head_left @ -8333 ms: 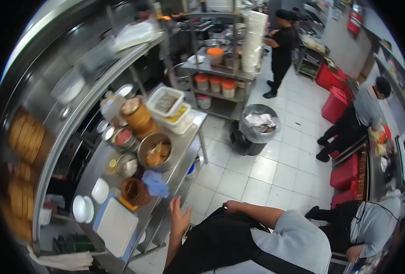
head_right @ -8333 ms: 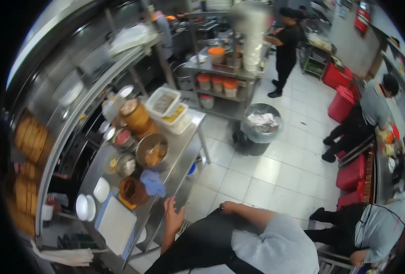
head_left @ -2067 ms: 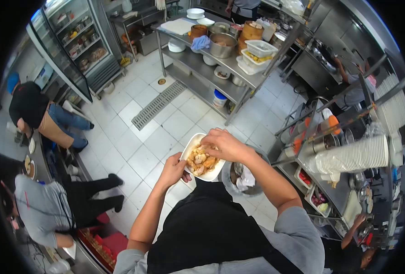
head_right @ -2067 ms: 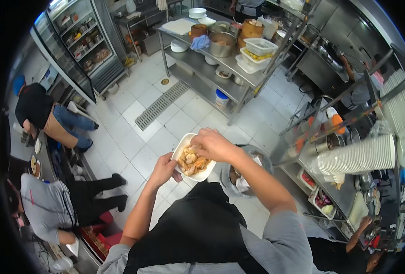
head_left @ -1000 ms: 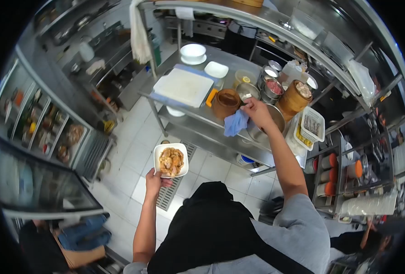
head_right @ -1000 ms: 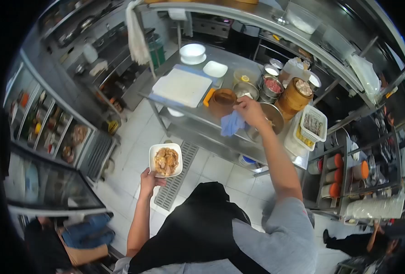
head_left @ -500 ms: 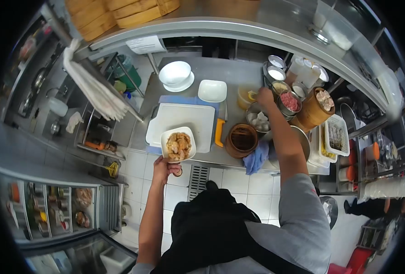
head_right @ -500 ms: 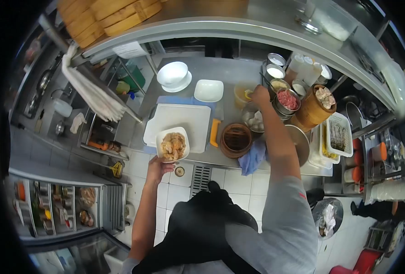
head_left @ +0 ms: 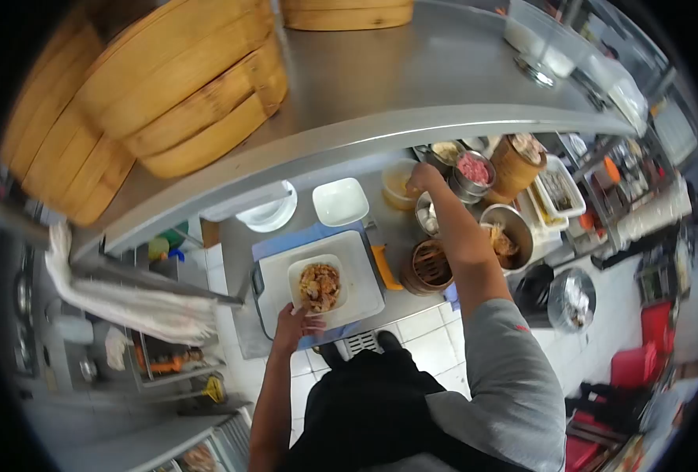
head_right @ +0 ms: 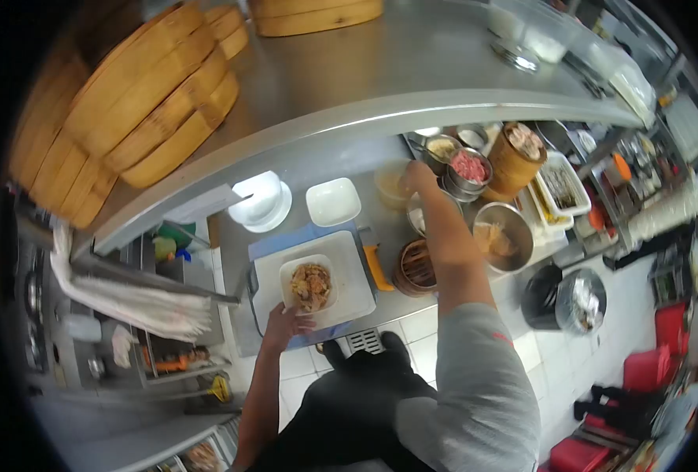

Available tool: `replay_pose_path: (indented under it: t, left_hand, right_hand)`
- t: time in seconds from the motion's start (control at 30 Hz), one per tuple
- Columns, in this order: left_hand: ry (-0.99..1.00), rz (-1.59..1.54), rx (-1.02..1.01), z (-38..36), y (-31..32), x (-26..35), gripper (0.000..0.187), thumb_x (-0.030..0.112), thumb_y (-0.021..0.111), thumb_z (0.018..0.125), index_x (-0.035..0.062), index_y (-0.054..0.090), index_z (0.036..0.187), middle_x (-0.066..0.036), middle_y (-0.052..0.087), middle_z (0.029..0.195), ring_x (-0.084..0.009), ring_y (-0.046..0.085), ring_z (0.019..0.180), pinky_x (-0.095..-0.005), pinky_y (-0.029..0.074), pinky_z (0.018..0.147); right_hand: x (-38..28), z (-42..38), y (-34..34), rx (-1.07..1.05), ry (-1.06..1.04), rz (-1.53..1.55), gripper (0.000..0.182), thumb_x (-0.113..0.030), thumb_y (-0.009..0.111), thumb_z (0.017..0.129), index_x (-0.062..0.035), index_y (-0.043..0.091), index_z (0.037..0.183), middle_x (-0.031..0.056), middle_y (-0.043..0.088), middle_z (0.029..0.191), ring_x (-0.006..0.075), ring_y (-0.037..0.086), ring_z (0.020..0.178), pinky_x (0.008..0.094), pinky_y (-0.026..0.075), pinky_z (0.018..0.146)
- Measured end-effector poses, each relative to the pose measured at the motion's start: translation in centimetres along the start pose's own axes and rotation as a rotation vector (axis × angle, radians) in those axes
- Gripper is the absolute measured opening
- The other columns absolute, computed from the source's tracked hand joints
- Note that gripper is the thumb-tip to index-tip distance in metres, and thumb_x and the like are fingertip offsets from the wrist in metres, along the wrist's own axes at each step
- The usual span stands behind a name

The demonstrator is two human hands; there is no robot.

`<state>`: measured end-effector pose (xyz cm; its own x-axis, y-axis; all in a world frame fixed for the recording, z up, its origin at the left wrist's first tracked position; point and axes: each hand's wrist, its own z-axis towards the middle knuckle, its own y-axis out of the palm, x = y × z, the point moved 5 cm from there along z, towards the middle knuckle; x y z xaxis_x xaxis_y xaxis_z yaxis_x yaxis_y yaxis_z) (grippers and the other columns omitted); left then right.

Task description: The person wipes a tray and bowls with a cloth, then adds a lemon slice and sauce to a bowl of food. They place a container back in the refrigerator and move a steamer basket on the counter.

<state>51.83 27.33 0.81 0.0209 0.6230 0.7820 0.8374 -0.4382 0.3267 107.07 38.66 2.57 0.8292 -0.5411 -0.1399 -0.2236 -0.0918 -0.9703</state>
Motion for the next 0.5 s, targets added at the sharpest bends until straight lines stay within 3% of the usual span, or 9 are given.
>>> replay_pose_path:
  t: [0.07,0.1,0.17,0.2,0.27,0.33,0.5]
  left_hand:
    - [-0.079,0.059,-0.056,-1.5,1.0,1.5,0.047,0.027,0.053,0.098,-0.0039,0.034,0.127,-0.025,0.065,0.093,-0.0342,0.07,0.073,-0.0406,0.06,0.058]
    - [-0.117,0.118,-0.041,-2.1,0.7,1.9,0.05,0.03,0.054,0.098,-0.0028,0.033,0.129,-0.024,0.065,0.094,-0.0336,0.07,0.073,-0.0401,0.059,0.059]
    - [-0.148,0.188,-0.027,-2.5,-0.7,2.4,0.054,0.033,0.055,0.097,-0.0017,0.032,0.131,-0.024,0.065,0.094,-0.033,0.07,0.074,-0.0395,0.059,0.059]
    - [-0.073,0.189,-0.002,-3.0,-2.0,2.5,0.055,0.032,0.056,0.097,-0.001,0.03,0.133,-0.024,0.065,0.095,-0.0332,0.07,0.075,-0.038,0.059,0.059]
    - [0.008,0.195,0.02,-4.1,-3.8,3.2,0.057,0.031,0.056,0.097,-0.0003,0.027,0.135,-0.025,0.066,0.096,-0.0334,0.07,0.076,-0.0365,0.059,0.059]
    - [-0.029,0.301,0.149,-5.2,-5.9,4.1,0.052,0.028,0.055,0.097,-0.0006,0.033,0.134,-0.023,0.066,0.095,-0.0313,0.07,0.075,-0.0353,0.058,0.06]
    - [0.056,0.317,0.093,-7.0,-7.7,5.6,0.04,0.02,0.052,0.097,-0.0026,0.043,0.129,-0.02,0.067,0.092,-0.0271,0.07,0.072,-0.0349,0.058,0.059]
  right_hand:
    - [0.7,0.2,2.2,-0.184,0.076,0.08,0.036,-0.026,0.077,0.054,-0.0126,0.076,0.087,0.0193,0.07,0.101,0.0302,0.068,0.098,0.0396,0.055,0.083]
    - [-0.6,-2.4,0.0,-0.204,0.102,0.031,0.037,-0.026,0.077,0.057,-0.0114,0.076,0.09,0.0176,0.07,0.103,0.0296,0.068,0.1,0.0402,0.055,0.084]
    - [-2.5,-6.5,-2.9,-0.16,0.217,0.065,0.038,-0.028,0.077,0.063,-0.0109,0.074,0.097,0.0163,0.07,0.106,0.0299,0.067,0.101,0.0409,0.054,0.084]
    - [-2.9,-7.0,-2.6,-0.156,0.222,0.074,0.038,-0.028,0.077,0.063,-0.0109,0.074,0.097,0.0163,0.07,0.106,0.0299,0.067,0.101,0.0409,0.054,0.084]
    - [-3.0,-7.5,-3.3,0.091,0.247,0.153,0.041,-0.031,0.076,0.068,-0.0093,0.073,0.102,0.0158,0.069,0.109,0.0304,0.066,0.104,0.0413,0.054,0.086]
    - [-3.3,-9.0,-4.0,0.118,0.254,0.194,0.043,-0.032,0.076,0.069,-0.009,0.072,0.104,0.0154,0.069,0.11,0.0308,0.066,0.105,0.0418,0.053,0.086]
    - [-2.8,-8.1,-3.6,0.135,0.166,0.227,0.048,-0.039,0.075,0.069,-0.0087,0.069,0.106,0.0142,0.069,0.107,0.0329,0.067,0.1,0.0419,0.054,0.086]
